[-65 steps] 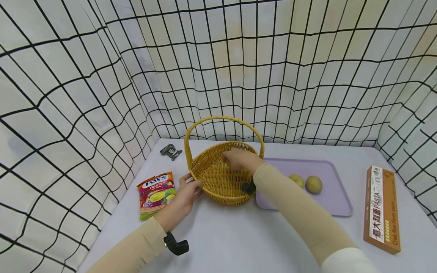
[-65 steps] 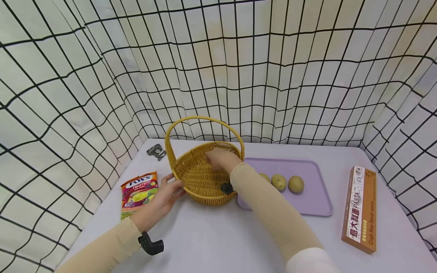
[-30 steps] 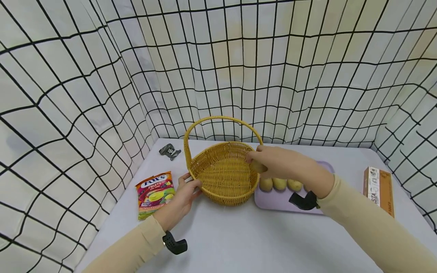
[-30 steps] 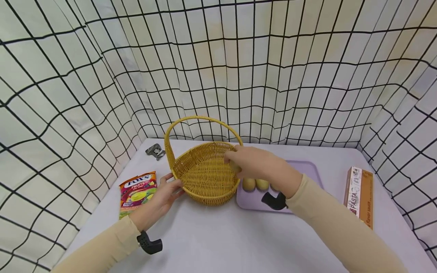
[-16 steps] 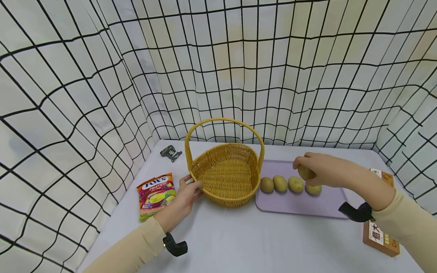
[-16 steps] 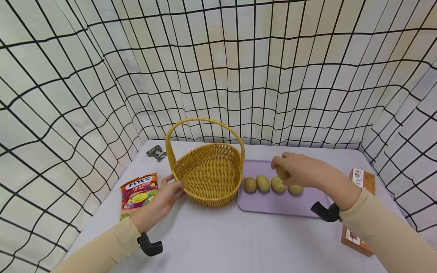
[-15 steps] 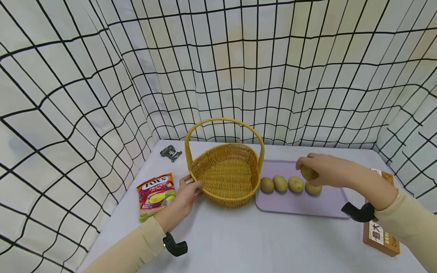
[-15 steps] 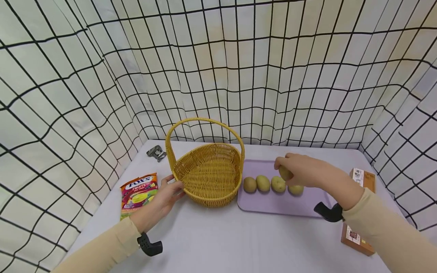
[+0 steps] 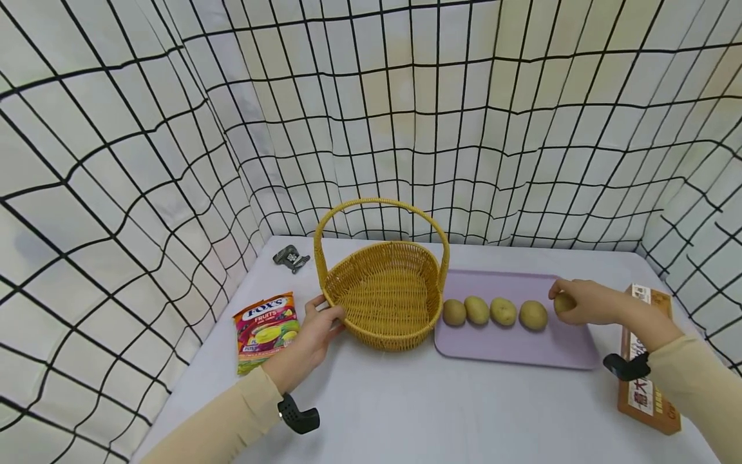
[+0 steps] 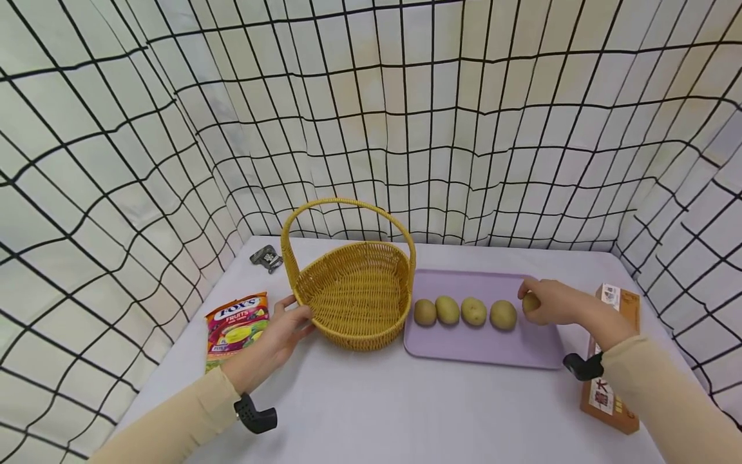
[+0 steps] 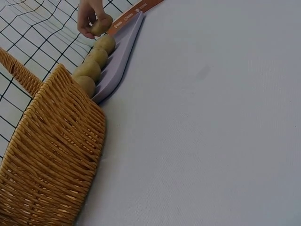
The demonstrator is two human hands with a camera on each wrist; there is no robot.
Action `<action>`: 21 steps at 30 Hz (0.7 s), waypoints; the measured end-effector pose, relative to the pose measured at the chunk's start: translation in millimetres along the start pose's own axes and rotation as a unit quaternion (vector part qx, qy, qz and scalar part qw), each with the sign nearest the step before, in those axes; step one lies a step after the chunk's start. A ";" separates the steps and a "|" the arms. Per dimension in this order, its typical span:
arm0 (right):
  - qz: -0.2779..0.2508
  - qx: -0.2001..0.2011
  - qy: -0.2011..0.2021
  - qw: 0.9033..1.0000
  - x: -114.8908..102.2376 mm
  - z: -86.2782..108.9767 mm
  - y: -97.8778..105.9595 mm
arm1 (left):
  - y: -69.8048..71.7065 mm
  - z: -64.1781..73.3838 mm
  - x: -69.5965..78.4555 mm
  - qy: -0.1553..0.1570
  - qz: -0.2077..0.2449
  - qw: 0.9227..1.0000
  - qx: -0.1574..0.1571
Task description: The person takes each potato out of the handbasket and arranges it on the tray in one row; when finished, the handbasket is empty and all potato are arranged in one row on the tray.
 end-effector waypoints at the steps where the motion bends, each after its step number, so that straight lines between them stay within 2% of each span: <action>1: -0.007 -0.002 -0.005 1.000 6.4 -0.5 -4.6 | -0.2 -0.1 -0.3 0.000 0.000 1.000 0.001; 7: -0.033 -0.010 -0.009 0.999 25.0 -4.3 -25.0 | 1.6 2.8 -2.6 0.007 -0.001 1.000 0.008; 14: -0.041 0.002 0.001 0.999 21.4 -7.3 -33.5 | -0.2 3.6 -4.4 0.010 -0.010 1.000 0.005; 21: -0.024 0.008 0.009 1.000 16.8 -5.5 -29.9 | 0.6 2.7 -2.8 0.012 -0.018 1.000 0.010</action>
Point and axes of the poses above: each hand's wrist, its own z-axis away from the middle knuckle, its own y-axis out of the back of the hand, x = y × z, the point moved 9 cm from there along -z, towards the middle knuckle, and after that the axes turned 5 degrees about -x, right-handed, at the moved point
